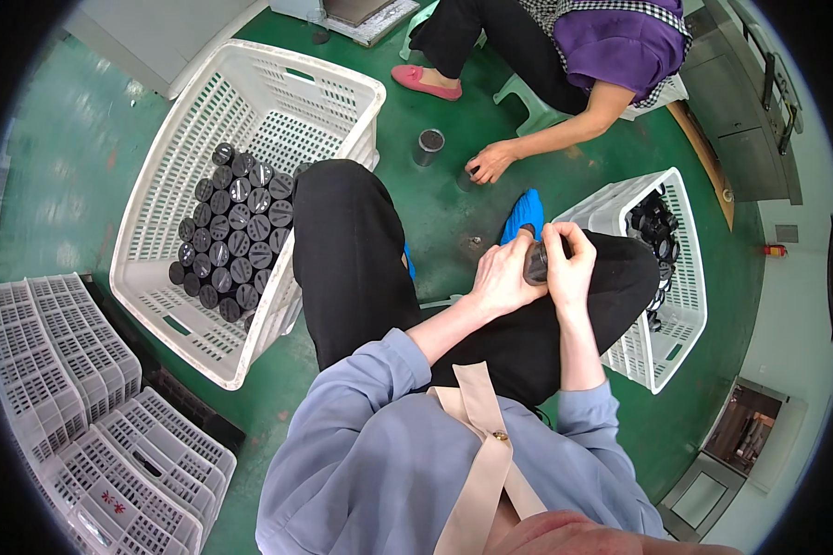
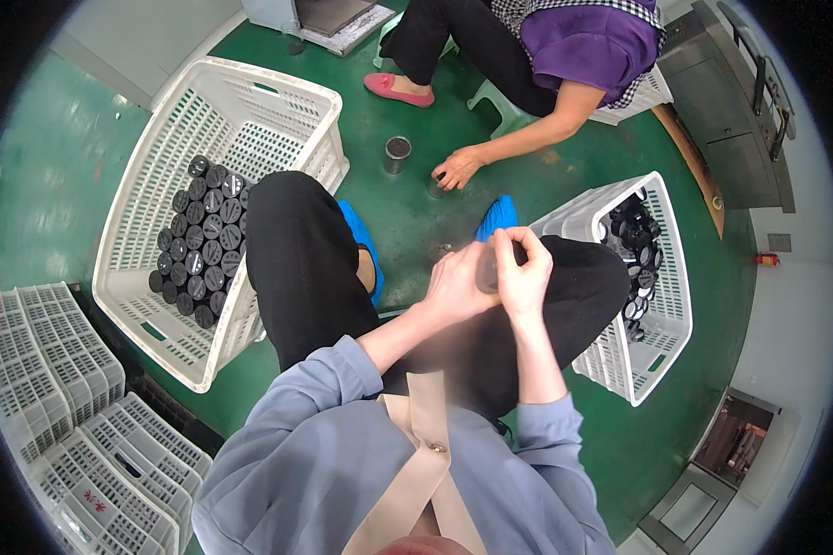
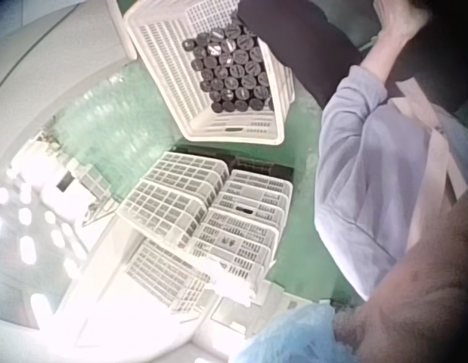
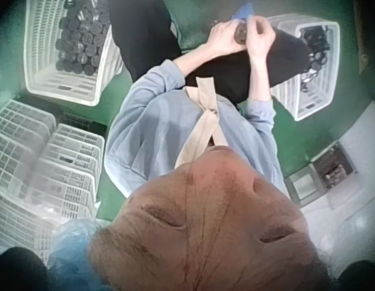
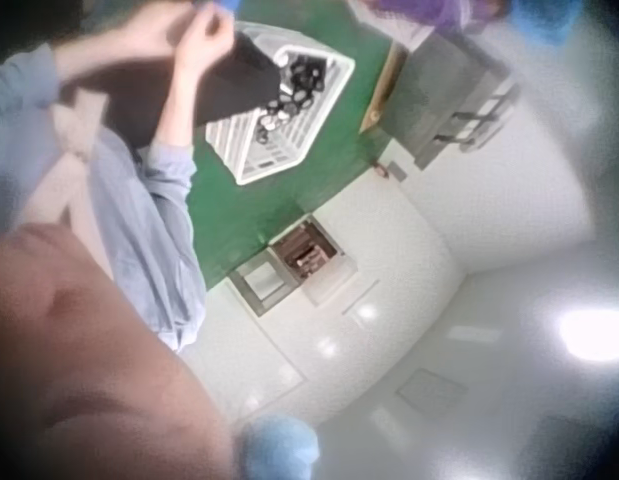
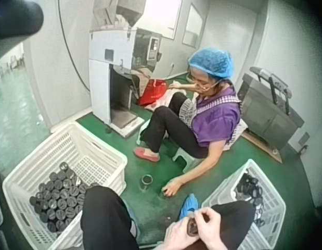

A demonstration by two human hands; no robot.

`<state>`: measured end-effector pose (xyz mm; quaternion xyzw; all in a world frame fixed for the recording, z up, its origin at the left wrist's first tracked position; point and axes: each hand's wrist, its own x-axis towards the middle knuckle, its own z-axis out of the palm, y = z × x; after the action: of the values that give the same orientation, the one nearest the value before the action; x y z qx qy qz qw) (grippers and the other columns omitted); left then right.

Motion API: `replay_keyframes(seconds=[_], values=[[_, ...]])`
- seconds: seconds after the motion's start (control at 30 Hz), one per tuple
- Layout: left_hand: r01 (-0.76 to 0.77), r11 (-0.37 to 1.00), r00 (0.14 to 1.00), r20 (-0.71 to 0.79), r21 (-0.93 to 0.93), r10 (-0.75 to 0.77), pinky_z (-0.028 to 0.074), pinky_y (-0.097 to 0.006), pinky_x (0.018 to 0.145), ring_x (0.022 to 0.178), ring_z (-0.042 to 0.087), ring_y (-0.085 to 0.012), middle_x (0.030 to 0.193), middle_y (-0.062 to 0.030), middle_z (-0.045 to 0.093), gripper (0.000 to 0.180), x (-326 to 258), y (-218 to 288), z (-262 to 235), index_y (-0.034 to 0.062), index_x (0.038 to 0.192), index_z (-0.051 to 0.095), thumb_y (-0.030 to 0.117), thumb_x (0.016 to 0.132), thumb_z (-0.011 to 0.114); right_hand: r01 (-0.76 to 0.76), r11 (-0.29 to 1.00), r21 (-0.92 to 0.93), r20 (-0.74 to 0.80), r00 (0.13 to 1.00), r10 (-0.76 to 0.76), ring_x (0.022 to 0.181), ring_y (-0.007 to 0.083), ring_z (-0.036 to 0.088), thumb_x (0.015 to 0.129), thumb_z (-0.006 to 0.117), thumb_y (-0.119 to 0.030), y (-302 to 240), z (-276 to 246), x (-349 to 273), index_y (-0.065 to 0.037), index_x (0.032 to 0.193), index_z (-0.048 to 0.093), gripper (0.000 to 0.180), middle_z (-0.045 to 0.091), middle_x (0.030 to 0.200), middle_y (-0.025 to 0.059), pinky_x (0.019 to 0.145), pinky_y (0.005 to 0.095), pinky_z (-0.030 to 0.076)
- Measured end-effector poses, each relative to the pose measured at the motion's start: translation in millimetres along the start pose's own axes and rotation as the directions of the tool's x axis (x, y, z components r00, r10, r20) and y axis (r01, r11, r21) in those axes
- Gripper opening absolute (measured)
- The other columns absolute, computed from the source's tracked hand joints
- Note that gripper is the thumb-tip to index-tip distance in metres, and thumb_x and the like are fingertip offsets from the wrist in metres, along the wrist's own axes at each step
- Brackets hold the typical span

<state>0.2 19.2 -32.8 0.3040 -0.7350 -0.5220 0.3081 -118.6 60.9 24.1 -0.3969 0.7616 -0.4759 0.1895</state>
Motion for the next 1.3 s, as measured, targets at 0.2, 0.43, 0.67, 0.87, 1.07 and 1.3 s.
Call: replay_keyframes(seconds=[0.2,0.43,0.67,0.87,1.07,1.3], values=[[0.263,0.715,0.766,0.591,-0.647,0.253,0.053,-0.031,0.083,0.091,0.062,-0.0125,0.095,-0.0012,0.064,0.054,9.9,13.0,-19.7,-0.0020,0.117,0.063,0.022,0.074,0.087,0.428,0.901,0.067,0.545,0.741,-0.392,0.110,0.0317,0.069,0.081,0.078,-0.011,-75.6,-64.9,1.9,0.002,0.104,0.071,0.027,0.073,0.113,0.0153,0.099,0.0434,0.053],[-0.032,0.955,0.993,0.102,-0.296,0.065,0.060,-0.045,0.084,0.096,0.075,-0.0381,0.104,-0.0209,0.074,0.070,-3.4,12.0,-2.7,0.0023,0.128,0.059,0.029,0.072,0.090,0.181,0.981,-0.068,0.036,0.983,-0.179,0.081,0.0146,0.063,0.094,0.071,0.000,-35.1,-16.7,-17.9,0.005,0.090,0.066,0.008,0.066,0.084,0.0067,0.078,0.0296,0.051],[-0.024,0.999,0.993,-0.114,-0.034,0.020,0.059,-0.050,0.082,0.095,0.073,-0.0418,0.101,-0.0189,0.072,0.063,3.8,-4.2,4.7,0.0027,0.117,0.057,0.029,0.071,0.090,0.104,0.991,-0.089,0.129,0.987,-0.092,0.098,0.0198,0.070,0.092,0.076,-0.011,-31.5,-4.7,5.6,0.002,0.099,0.071,0.016,0.074,0.102,0.0118,0.091,0.0338,0.053],[0.049,0.766,0.883,0.385,-0.642,0.267,0.056,-0.035,0.089,0.101,0.068,-0.0194,0.109,-0.0042,0.067,0.071,12.2,0.4,-15.4,-0.0007,0.132,0.059,0.019,0.071,0.089,0.436,0.900,0.023,0.520,0.763,-0.383,0.109,0.0310,0.071,0.079,0.078,-0.004,-74.3,-47.2,6.6,0.000,0.100,0.073,0.022,0.075,0.111,0.0135,0.100,0.0411,0.054],[0.079,0.997,0.997,0.013,-0.012,-0.079,0.057,-0.052,0.086,0.101,0.072,-0.0441,0.110,-0.0191,0.074,0.054,-1.8,3.5,2.6,0.0021,0.116,0.059,0.026,0.075,0.085,0.055,0.994,-0.096,-0.073,0.995,-0.062,0.086,0.0150,0.068,0.094,0.075,-0.006,-13.9,7.2,-9.4,0.004,0.092,0.071,0.012,0.073,0.090,0.0096,0.081,0.0308,0.054],[0.014,0.977,0.991,0.133,-0.213,0.014,0.059,-0.046,0.085,0.093,0.073,-0.0383,0.099,-0.0168,0.070,0.061,14.7,10.4,-19.7,-0.0028,0.117,0.061,0.026,0.070,0.086,0.304,0.952,-0.043,0.407,0.875,-0.262,0.128,0.0315,0.065,0.082,0.078,-0.009,-55.6,-36.4,9.5,0.001,0.113,0.072,0.034,0.073,0.124,0.0162,0.113,0.0432,0.047]])
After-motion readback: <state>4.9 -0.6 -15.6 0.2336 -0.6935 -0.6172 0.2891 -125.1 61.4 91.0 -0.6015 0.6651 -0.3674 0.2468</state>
